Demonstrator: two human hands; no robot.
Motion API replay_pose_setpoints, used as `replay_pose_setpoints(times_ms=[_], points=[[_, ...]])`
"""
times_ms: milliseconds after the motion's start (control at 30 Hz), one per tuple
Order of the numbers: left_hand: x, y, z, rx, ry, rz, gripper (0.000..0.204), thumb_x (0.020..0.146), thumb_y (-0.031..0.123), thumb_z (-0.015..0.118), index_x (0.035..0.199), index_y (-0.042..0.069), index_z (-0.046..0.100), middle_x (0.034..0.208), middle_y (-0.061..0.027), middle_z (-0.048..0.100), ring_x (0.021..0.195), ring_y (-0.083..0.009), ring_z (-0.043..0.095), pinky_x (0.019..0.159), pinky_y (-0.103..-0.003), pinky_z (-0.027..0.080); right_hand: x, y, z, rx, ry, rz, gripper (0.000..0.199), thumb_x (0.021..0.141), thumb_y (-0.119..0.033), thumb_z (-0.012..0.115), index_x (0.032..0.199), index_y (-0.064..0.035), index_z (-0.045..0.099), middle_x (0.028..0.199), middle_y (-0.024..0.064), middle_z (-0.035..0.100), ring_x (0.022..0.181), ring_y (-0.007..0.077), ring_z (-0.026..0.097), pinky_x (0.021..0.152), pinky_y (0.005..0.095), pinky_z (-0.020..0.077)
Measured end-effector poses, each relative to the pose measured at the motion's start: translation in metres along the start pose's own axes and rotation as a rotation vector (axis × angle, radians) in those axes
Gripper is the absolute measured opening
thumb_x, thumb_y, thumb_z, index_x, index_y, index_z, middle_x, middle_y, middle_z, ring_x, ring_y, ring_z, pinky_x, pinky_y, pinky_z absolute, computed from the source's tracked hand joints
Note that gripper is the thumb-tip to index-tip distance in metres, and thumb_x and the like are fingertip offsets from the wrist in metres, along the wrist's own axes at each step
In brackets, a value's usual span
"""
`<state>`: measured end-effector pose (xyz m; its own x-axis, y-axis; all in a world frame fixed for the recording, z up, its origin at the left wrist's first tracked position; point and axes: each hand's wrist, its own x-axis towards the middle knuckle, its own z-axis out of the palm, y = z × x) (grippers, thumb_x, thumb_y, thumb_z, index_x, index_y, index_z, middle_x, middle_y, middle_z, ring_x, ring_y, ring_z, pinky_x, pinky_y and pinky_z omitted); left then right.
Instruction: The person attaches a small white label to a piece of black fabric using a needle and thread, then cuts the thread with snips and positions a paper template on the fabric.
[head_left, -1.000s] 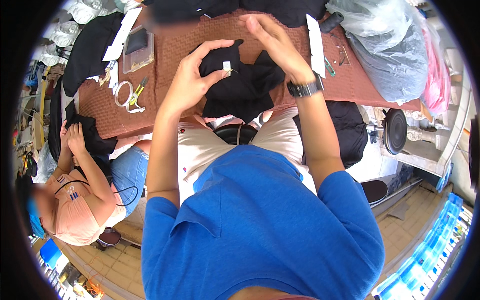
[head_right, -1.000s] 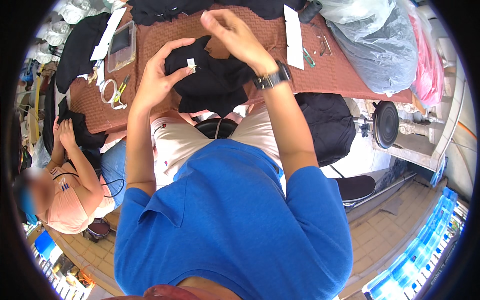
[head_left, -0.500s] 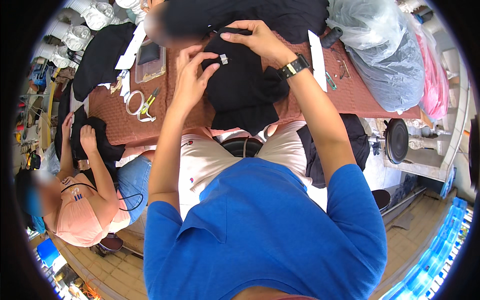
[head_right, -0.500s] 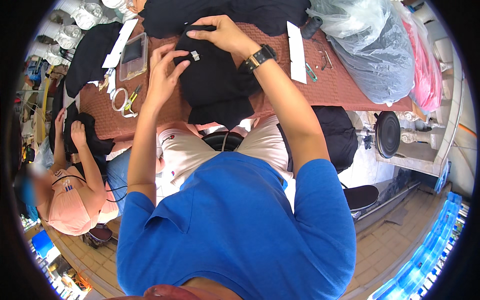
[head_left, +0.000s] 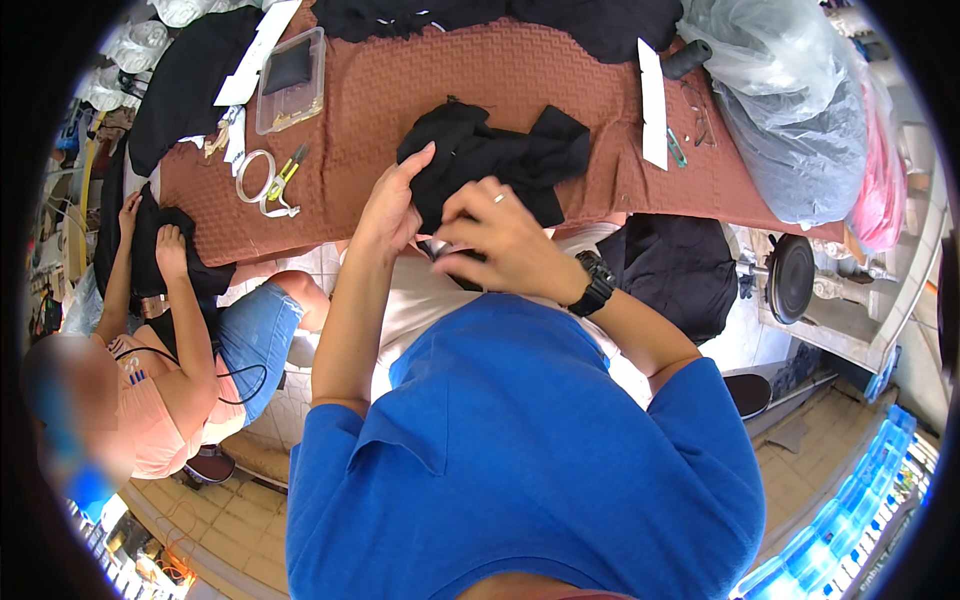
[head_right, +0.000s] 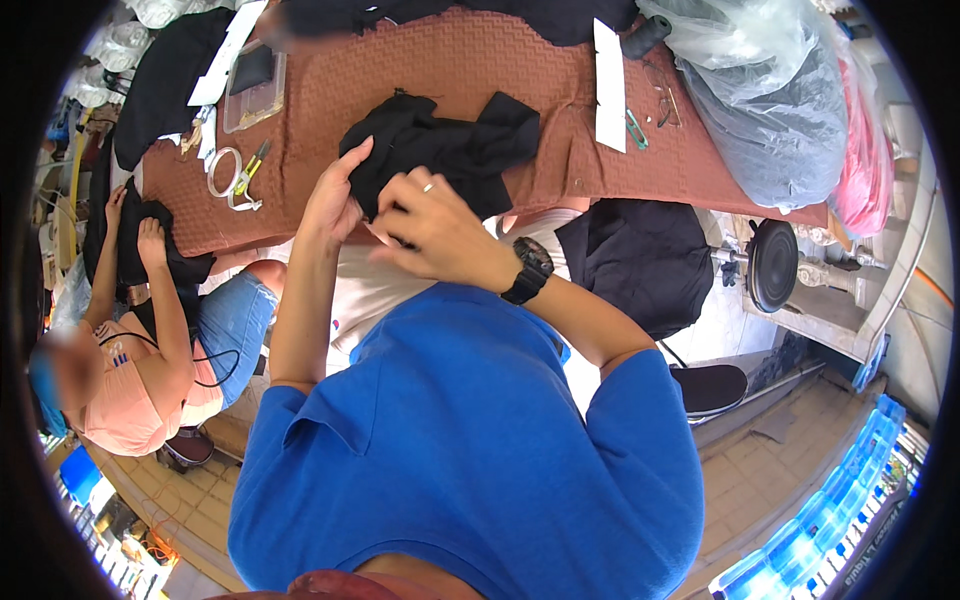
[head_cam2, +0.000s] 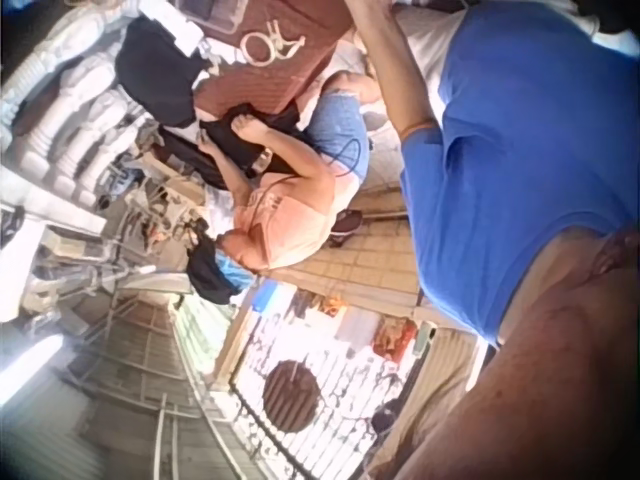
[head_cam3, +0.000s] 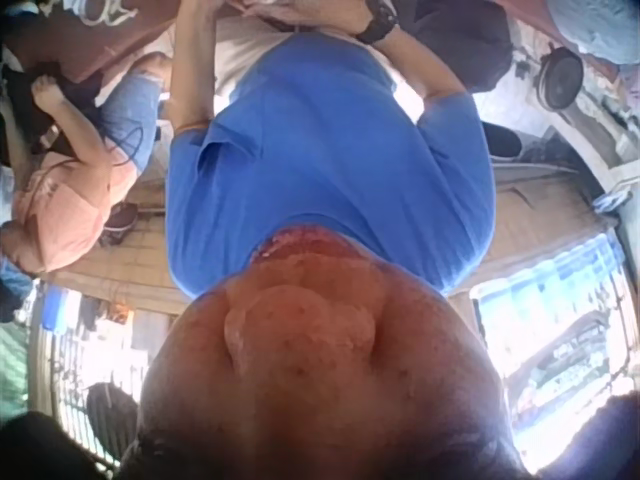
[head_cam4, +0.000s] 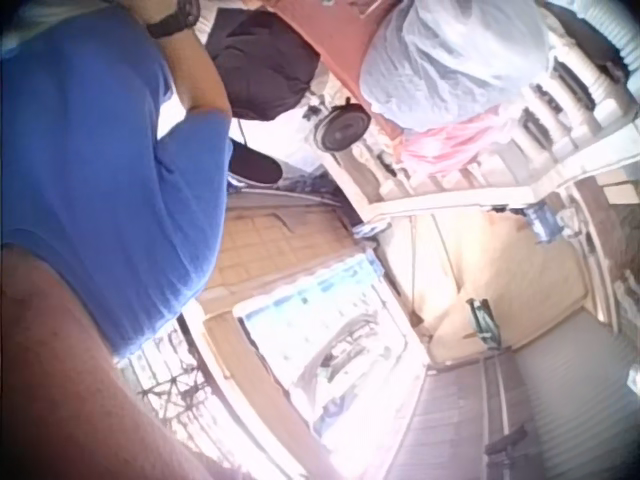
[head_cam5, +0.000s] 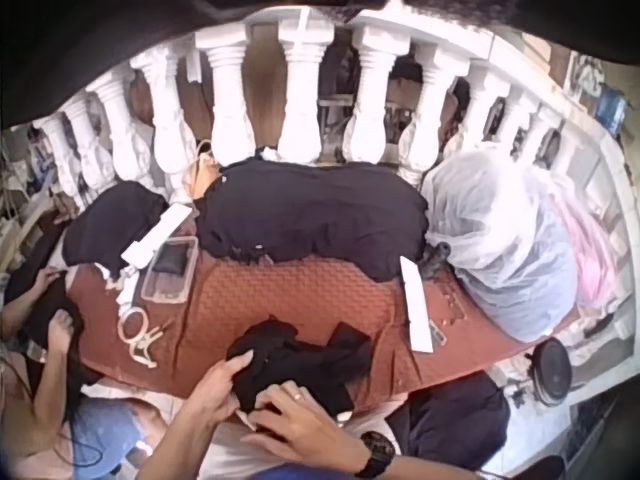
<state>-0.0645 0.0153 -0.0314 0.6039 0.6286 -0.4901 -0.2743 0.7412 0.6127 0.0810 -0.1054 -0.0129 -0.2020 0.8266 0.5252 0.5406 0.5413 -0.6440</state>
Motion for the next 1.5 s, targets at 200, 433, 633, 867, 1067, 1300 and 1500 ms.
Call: replay_pose_setpoints(times_ms=[200, 433, 633, 867, 1067, 1300, 1500], points=[[-0.008, -0.007, 0.005, -0.078, -0.093, 0.043, 0.05, 0.106, 0.033, 0.052, 0.139, -0.005, 0.051, 0.133, -0.0182, 0.063, 0.118, -0.0271, 0.066, 0.102, -0.04, 0.055, 0.013, 0.037, -0.025, -0.021, 0.336, 0.297, 0.018, 0.084, 0.004, 0.067, 0.101, -0.0013, 0.067, 0.098, 0.0119, 0.061, 0.093, 0.0306, 0.059, 0.082, 0.0401, 0.0474], [-0.018, -0.007, 0.014, -0.045, -0.105, 0.052, 0.056, 0.107, 0.039, 0.05, 0.143, -0.003, 0.047, 0.139, -0.0178, 0.06, 0.123, -0.0261, 0.064, 0.104, -0.039, 0.054, 0.044, 0.067, -0.052, 0.035, 0.05, 0.218, 0.021, 0.088, 0.002, 0.065, 0.109, -0.0017, 0.07, 0.113, 0.014, 0.067, 0.094, 0.0311, 0.065, 0.081, 0.0372, 0.0522], [-0.021, -0.004, 0.012, 0.095, -0.149, 0.072, 0.057, 0.103, 0.034, 0.061, 0.144, -0.003, 0.046, 0.136, -0.0165, 0.06, 0.122, -0.0247, 0.063, 0.103, -0.037, 0.053, 0.071, 0.092, -0.056, 0.178, -0.1, 0.223, 0.016, 0.096, -0.004, 0.063, 0.11, 0.0, 0.069, 0.085, 0.0078, 0.073, 0.069, 0.015, 0.064, 0.066, 0.0286, 0.0534], [-0.027, -0.012, 0.012, 0.322, -0.072, 0.136, 0.05, 0.1, 0.022, 0.066, 0.138, -0.004, 0.049, 0.128, -0.0151, 0.063, 0.112, -0.023, 0.067, 0.096, -0.036, 0.057, 0.103, 0.095, -0.063, 0.295, -0.473, 0.35, 0.032, 0.087, 0.001, 0.059, 0.118, -0.0024, 0.068, 0.104, 0.0107, 0.075, 0.074, 0.0192, 0.069, 0.071, 0.0331, 0.0559], [-0.027, -0.008, 0.002, 0.074, -0.076, 0.033, 0.049, 0.106, 0.031, 0.054, 0.141, -0.003, 0.048, 0.134, -0.0168, 0.062, 0.119, -0.0243, 0.065, 0.101, -0.039, 0.055, 0.096, 0.115, -0.053, 0.376, -0.596, 0.372, 0.03, 0.085, -0.001, 0.064, 0.114, -0.0001, 0.068, 0.095, 0.0083, 0.074, 0.078, 0.0154, 0.067, 0.075, 0.0288, 0.0533], [-0.024, -0.017, 0.01, -0.014, -0.137, 0.033, 0.058, 0.109, 0.045, 0.044, 0.147, 0.001, 0.044, 0.143, -0.0158, 0.057, 0.127, -0.0268, 0.06, 0.106, -0.041, 0.052, 0.123, 0.1, -0.033, 0.237, -0.438, 0.347, 0.02, 0.096, -0.015, 0.065, 0.108, 0.0001, 0.072, 0.092, 0.0058, 0.072, 0.073, 0.0131, 0.061, 0.072, 0.0294, 0.0532], [-0.023, -0.015, 0.0, -0.119, -0.159, 0.023, 0.067, 0.109, 0.053, 0.035, 0.147, -0.001, 0.043, 0.143, -0.0179, 0.057, 0.125, -0.0279, 0.062, 0.106, -0.041, 0.052, 0.114, 0.123, -0.036, 0.657, -0.631, 0.314, 0.033, 0.095, -0.008, 0.062, 0.127, -0.0013, 0.066, 0.117, 0.0108, 0.072, 0.108, 0.017, 0.066, 0.097, 0.0295, 0.0493]])
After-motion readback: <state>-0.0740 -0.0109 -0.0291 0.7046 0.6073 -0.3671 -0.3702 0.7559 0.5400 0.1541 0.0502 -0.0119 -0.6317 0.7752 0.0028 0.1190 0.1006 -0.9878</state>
